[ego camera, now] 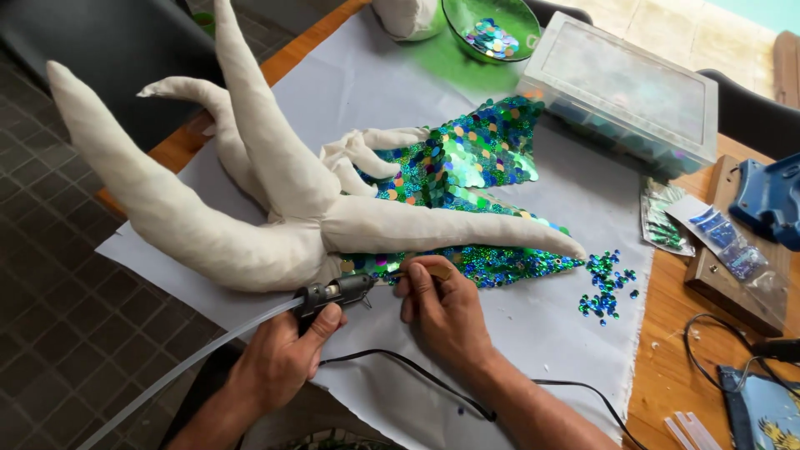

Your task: Using a hot glue gun to attach sequins to a fabric costume piece

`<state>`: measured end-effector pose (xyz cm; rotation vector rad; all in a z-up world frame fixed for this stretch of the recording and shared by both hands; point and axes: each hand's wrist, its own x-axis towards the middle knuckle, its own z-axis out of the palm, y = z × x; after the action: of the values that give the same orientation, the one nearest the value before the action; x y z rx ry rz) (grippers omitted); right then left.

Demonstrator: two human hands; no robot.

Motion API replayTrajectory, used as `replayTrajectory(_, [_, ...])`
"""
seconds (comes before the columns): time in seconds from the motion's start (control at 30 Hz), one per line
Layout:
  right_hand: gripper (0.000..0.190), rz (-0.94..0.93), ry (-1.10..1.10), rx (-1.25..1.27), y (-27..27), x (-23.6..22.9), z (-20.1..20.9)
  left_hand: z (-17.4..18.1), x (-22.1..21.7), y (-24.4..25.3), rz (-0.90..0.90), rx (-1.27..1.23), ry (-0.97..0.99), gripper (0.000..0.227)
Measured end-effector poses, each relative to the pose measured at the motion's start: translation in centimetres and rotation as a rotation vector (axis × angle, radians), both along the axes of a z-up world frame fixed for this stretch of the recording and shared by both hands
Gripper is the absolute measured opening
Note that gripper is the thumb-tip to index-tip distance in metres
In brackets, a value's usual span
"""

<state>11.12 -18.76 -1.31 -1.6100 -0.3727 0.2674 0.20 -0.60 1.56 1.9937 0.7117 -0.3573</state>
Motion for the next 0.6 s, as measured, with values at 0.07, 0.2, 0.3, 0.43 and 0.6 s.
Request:
replayTrajectory(0.07, [0.020, 0.003, -0.029, -0.036, 0.0, -0.1, 0.0, 0.0, 0.1, 0.0, -0.015, 0.026, 0.028, 0.061])
replayTrajectory(0.2, [0.021, 0.053, -0.073, -0.072, 0.1, -0.1, 0.0, -0.5, 0.3, -0.2, -0.066, 0.118, 0.015, 0.064])
replayTrajectory(0.3, [0.023, 0.082, -0.139, -0.114, 0.1, 0.2, -0.5, 0.1, 0.3, -0.3, -0.042, 0.113, 0.042, 0.063])
replayTrajectory(0.43, [0.022, 0.081, -0.080, -0.093, 0.0, 0.2, -0.5, -0.1, 0.3, -0.2, -0.042, 0.092, 0.039, 0.052])
replayTrajectory(0.6, [0.022, 0.033, -0.085, -0.076, -0.2, 0.3, -0.5, -1.0, 0.5, -0.3, -0.039, 0.159, -0.034, 0.053])
